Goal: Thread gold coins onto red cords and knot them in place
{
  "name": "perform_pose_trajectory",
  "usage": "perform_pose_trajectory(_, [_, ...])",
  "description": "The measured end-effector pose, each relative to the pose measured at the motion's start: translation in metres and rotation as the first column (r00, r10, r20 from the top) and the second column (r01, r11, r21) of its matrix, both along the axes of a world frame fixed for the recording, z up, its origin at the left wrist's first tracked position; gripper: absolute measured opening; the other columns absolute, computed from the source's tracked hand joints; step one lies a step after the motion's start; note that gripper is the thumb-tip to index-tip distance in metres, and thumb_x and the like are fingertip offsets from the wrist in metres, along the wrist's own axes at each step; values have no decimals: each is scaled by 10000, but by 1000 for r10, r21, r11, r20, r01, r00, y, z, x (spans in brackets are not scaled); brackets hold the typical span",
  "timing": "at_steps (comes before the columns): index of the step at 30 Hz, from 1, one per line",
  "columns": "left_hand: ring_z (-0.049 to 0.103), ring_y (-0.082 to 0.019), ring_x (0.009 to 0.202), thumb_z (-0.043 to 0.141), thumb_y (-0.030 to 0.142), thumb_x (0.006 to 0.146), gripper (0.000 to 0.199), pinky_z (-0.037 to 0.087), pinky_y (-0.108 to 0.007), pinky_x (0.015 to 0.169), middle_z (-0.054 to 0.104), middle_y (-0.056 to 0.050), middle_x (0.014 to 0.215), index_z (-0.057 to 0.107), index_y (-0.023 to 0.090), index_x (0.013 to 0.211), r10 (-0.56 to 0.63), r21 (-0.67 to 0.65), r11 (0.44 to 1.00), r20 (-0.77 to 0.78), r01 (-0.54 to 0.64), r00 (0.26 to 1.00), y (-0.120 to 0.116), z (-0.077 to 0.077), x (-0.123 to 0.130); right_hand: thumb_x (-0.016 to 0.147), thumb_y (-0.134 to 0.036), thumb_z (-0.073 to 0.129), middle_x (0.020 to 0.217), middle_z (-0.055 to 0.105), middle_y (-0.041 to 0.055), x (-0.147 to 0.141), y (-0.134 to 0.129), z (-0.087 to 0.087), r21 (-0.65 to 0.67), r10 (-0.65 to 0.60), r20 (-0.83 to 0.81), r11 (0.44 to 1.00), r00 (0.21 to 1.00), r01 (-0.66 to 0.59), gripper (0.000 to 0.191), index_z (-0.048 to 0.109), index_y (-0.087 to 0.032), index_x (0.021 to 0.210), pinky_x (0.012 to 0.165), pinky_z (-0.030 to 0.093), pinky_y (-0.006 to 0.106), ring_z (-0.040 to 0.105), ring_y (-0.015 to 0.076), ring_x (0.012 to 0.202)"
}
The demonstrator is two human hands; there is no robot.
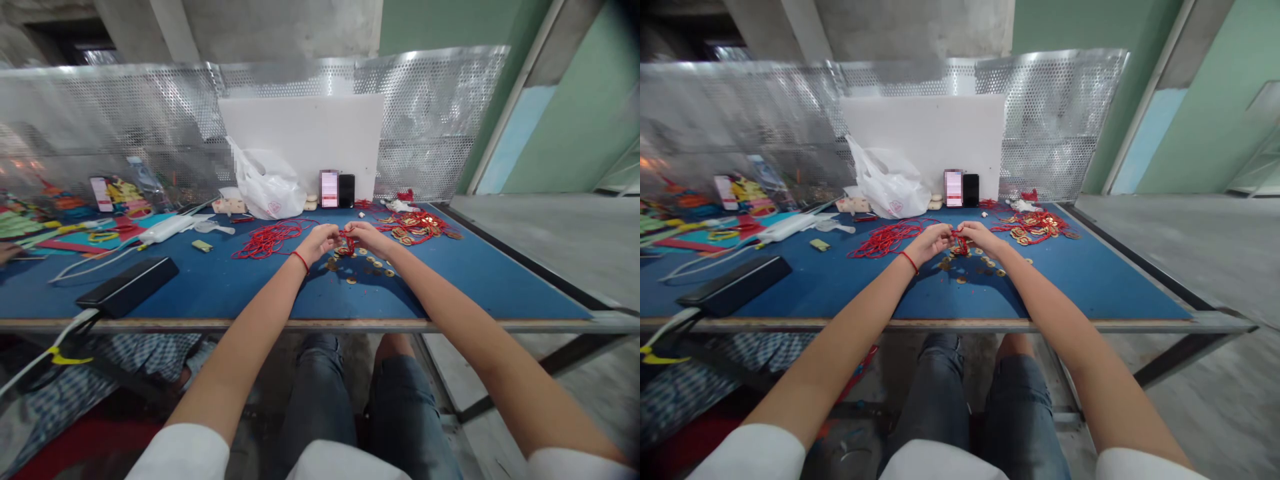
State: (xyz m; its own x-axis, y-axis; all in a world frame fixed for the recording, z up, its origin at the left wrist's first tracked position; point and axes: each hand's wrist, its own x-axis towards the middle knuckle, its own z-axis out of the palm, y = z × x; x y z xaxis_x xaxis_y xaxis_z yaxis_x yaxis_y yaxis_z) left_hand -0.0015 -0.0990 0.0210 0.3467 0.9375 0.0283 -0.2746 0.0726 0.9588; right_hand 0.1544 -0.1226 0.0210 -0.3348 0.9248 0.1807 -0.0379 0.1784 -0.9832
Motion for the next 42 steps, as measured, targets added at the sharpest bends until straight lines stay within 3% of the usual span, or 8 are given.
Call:
perform_pose_trajectory(8, [451, -52, 447, 473, 10, 592, 128, 398, -156, 481, 492, 21, 502, 509, 132, 592, -1, -114, 993, 120, 15, 993, 2, 2, 1, 733, -331, 563, 600, 485, -36, -8, 0, -3, -56, 17, -39, 998, 999, -19, 181, 437, -202, 744, 511, 407, 234, 458, 93, 514])
perform_pose_trajectory(13, [351, -39, 398, 470, 32, 551, 131, 281, -155, 395, 367, 56, 466, 439, 157, 574, -66, -81, 993, 211, 84, 975, -2, 7, -2, 776, -307, 509, 491, 324, -71, -5, 3, -3, -8, 77, 51, 997, 996, -77, 180, 384, -207, 695, 375, 146, 191, 195, 49, 386])
perform_pose_trajectory(17, [253, -21, 368, 475, 34, 537, 164, 175, -163, 370, 341, 72, 500, 411, 164, 612, -83, -40, 994, 282, 98, 956, -7, 12, -4, 770, -302, 490, 498, 291, -67, -5, 4, -3, 18, 114, 44, 993, 992, -115, 195, 354, -208, 667, 375, 102, 204, 177, 55, 389])
perform_pose_trajectory(25, [231, -26, 365, 508, 80, 594, 159, 179, -170, 381, 281, 95, 488, 394, 179, 644, 109, -39, 994, 409, -101, 906, -2, 19, -14, 766, -300, 457, 496, 268, -64, 2, 5, -1, 33, 78, 61, 996, 995, -80, 215, 331, -204, 622, 368, 94, 214, 158, 58, 389])
perform_pose_trajectory(29, [352, -26, 410, 601, 200, 625, 169, 241, -168, 401, 434, 76, 549, 440, 176, 668, 298, -56, 954, 277, -294, 914, 4, 13, -10, 768, -290, 445, 478, 262, -64, 5, 6, 1, 29, 72, 58, 997, 996, -73, 223, 323, -203, 603, 365, 79, 223, 154, 57, 377])
perform_pose_trajectory(35, [562, -84, 634, 698, 140, 539, 331, 433, -196, 599, 594, 31, 690, 571, 166, 843, 114, 184, 977, -10, -110, 993, -4, 5, 4, 753, -296, 472, 494, 313, -58, 3, 2, 0, 21, 68, 79, 997, 995, -69, 205, 356, -197, 615, 369, 109, 213, 168, 51, 383])
perform_pose_trajectory(39, [512, -66, 538, 620, 114, 581, 258, 427, -201, 569, 539, 55, 599, 557, 167, 825, 153, 151, 974, 125, -171, 980, 0, 7, 0, 747, -293, 463, 478, 285, -64, 3, 2, 1, 17, 38, 57, 999, 998, -39, 211, 337, -201, 606, 361, 93, 214, 158, 53, 378])
perform_pose_trajectory(42, [452, -47, 464, 585, 127, 609, 194, 379, -180, 506, 458, 82, 543, 533, 179, 789, 297, 83, 941, 266, -328, 917, 7, 10, -6, 752, -302, 442, 446, 237, -65, 6, 4, 3, 15, 13, 74, 1000, 997, -15, 253, 306, -207, 561, 356, 83, 222, 141, 56, 372])
